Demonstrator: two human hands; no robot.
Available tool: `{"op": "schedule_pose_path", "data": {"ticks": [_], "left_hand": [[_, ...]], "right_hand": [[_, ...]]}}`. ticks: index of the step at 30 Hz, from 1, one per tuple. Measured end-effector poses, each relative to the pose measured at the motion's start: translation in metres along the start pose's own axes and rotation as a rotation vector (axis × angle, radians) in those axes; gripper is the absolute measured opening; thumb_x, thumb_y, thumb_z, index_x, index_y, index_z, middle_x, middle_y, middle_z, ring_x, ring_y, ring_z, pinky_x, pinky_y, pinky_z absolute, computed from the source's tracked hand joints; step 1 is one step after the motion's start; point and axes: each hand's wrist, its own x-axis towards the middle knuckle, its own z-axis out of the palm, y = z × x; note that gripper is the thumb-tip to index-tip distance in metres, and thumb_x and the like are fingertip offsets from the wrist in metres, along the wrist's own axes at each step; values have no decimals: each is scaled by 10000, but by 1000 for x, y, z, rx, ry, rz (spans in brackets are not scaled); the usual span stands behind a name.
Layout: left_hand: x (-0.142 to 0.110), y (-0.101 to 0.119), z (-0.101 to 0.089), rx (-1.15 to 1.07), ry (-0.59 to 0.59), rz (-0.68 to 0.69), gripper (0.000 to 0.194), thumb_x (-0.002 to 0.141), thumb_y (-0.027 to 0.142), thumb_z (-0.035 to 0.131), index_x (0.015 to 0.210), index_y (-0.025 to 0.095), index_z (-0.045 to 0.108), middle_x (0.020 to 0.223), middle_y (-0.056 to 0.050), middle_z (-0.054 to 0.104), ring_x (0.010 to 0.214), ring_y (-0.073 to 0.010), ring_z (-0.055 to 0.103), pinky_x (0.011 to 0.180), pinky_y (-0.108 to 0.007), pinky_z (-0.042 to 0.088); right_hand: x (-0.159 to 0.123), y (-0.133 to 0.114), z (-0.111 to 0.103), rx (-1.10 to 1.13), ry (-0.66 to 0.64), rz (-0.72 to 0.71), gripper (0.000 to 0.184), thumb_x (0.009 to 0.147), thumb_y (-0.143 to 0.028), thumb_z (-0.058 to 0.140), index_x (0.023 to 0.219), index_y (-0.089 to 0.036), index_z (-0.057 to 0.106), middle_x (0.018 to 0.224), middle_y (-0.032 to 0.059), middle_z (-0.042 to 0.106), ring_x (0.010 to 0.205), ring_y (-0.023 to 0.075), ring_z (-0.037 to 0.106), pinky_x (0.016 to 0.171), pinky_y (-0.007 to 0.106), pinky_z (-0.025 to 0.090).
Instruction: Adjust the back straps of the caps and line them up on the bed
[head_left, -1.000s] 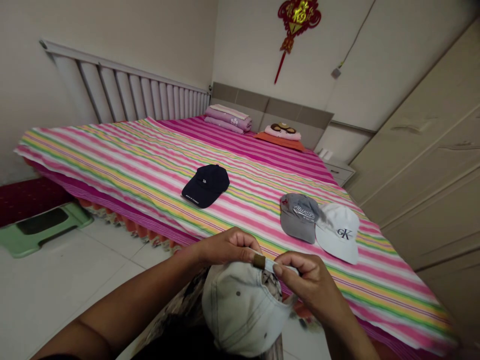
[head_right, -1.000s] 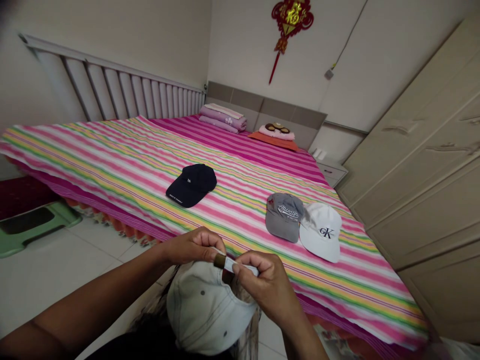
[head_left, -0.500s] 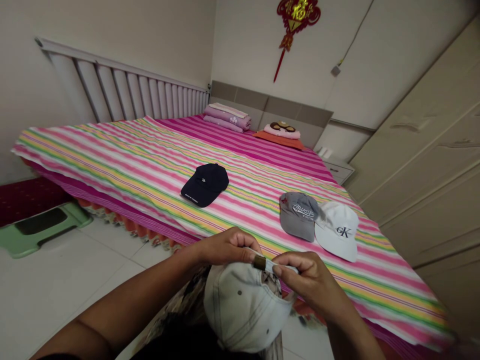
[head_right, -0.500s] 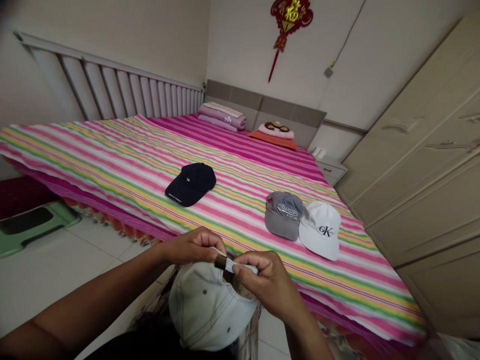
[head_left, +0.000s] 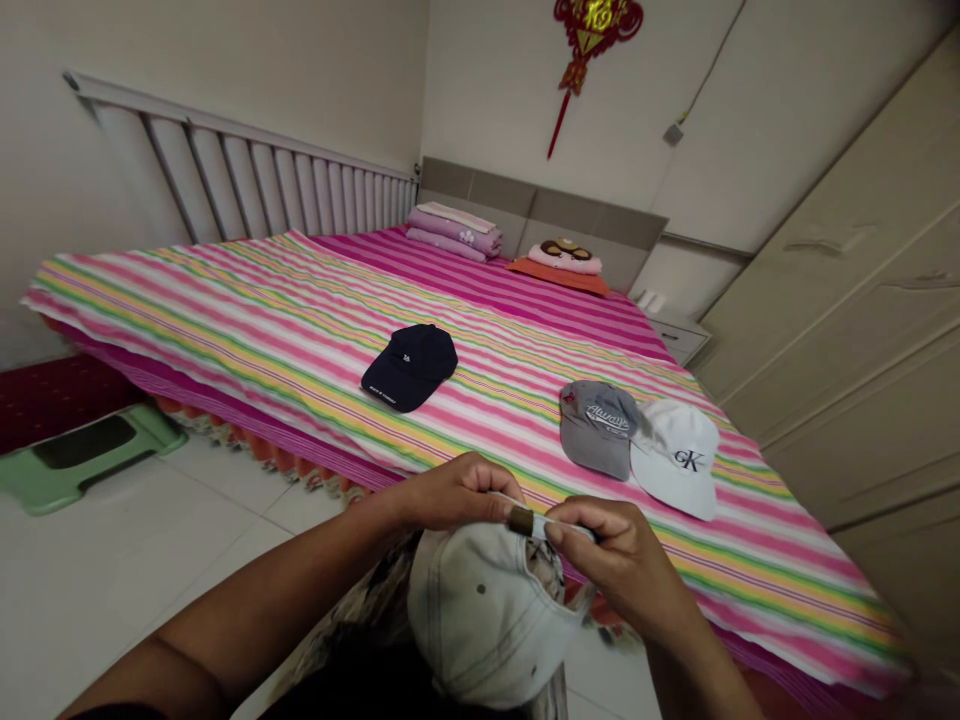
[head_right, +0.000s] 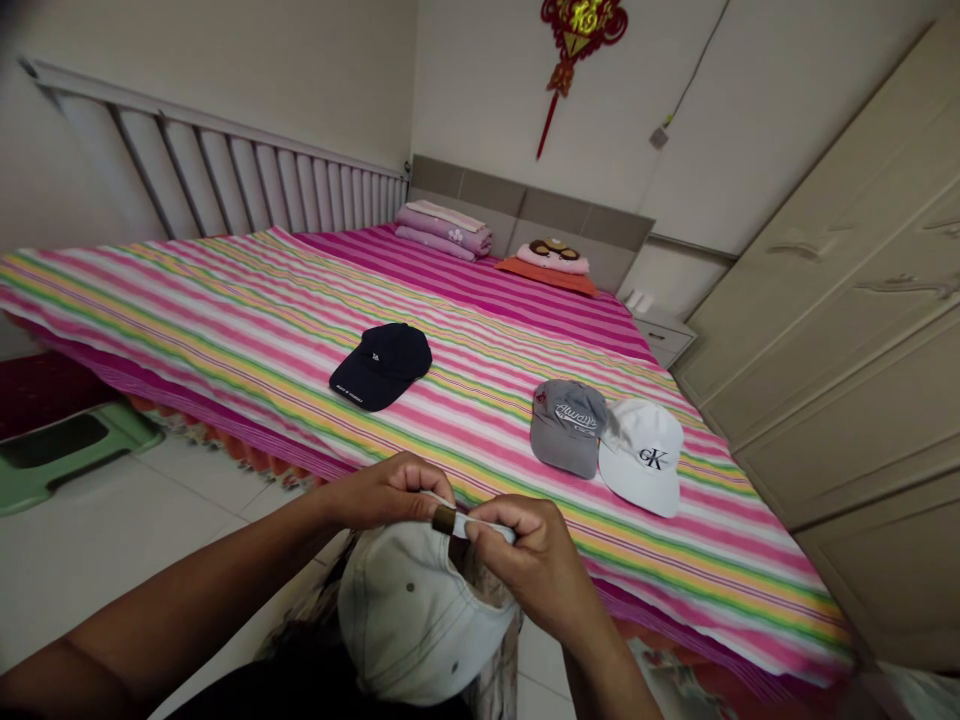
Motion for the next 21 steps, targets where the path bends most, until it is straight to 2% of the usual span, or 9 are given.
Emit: {"op": "schedule_pose_path", "data": {"ticks": [8, 17, 21], "left_hand": [[1, 0, 1, 23, -11, -23, 267, 710, 362, 592, 742, 98, 596, 633, 17, 503, 583, -64, 413, 546, -178, 325], [0, 0, 5, -44, 17, -52, 273, 696, 370, 610, 733, 100, 597, 625, 20, 512, 574, -60, 417, 545, -178, 320], [2, -5, 10, -140, 82, 24, 248, 692, 331, 628, 792, 111, 572, 669, 10, 532, 604, -65, 461, 569, -180, 346]], "right_hand": [[-2, 0, 5, 41, 47, 4, 167, 713, -259, 580, 594, -153, 630, 521, -1, 569, 484, 104, 464, 464, 204, 367], [-3, 12, 10, 126, 53, 91, 219, 716, -322, 570, 597, -143, 610, 512, -11, 488, 492, 98, 384, 460, 221, 321], [-2, 18, 13, 201, 110, 125, 230, 705, -340, 580, 590, -142, 605, 495, -22, 456, 483, 91, 355, 459, 223, 299]]}}
